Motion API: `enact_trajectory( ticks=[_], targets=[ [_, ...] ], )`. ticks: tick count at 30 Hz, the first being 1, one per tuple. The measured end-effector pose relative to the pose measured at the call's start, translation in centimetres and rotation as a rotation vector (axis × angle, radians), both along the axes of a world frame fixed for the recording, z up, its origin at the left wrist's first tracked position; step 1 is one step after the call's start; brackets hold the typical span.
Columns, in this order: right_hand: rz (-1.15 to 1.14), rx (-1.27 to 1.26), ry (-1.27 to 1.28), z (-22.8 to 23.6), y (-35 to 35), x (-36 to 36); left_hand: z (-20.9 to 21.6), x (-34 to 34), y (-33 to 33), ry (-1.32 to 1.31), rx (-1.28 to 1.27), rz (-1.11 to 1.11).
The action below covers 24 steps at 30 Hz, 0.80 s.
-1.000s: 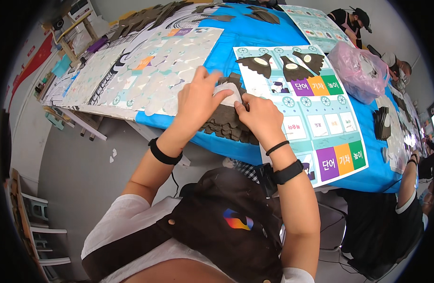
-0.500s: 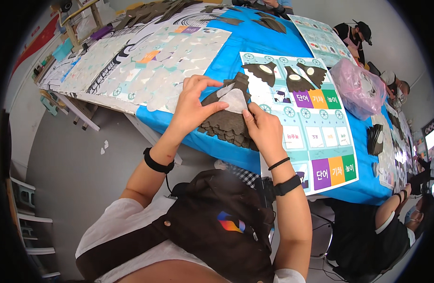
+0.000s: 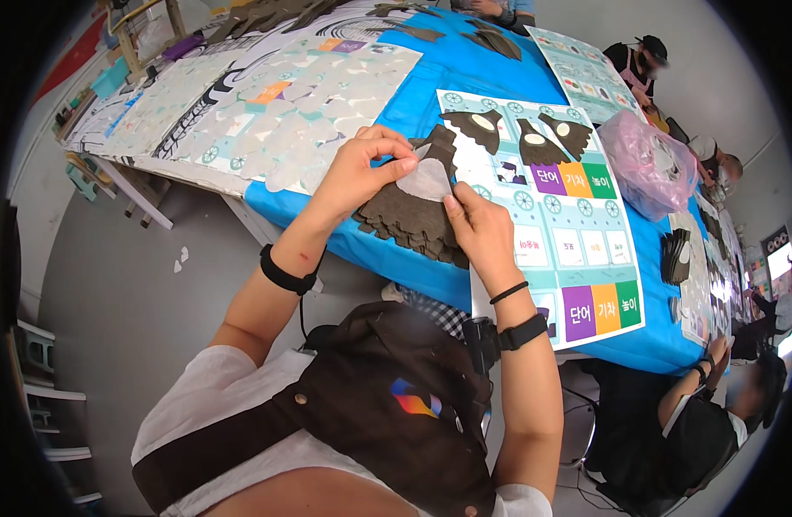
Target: The person is peeling and sticking foam or felt shapes onto a printed educational board in a classroom-like setting.
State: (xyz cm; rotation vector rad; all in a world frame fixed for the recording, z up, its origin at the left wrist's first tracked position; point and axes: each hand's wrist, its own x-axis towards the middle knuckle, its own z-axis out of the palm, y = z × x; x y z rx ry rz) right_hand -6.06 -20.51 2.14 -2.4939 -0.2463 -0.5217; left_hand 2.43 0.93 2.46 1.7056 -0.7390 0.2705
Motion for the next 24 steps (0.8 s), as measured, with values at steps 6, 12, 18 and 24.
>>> enact_trajectory(
  ticks=[6,12,18,24],
  targets=[
    [0.031,-0.014,-0.023,0.2,-0.1,-0.1,1.1,-0.4,-0.4,-0.195,0.049,0.074],
    [0.044,0.015,0.057,0.2,0.0,-0.3,0.0,0.2,-0.8,-0.001,-0.161,-0.065],
    [0.043,0.021,0.084,-0.2,-0.2,-0.2,0.0,-0.3,-1.1,-0.182,0.078,0.007],
    [0.05,0.025,0.074,-0.2,-0.1,-0.4,-0.3,-0.4,-2.2,-0.224,0.054,0.125]
  ],
)
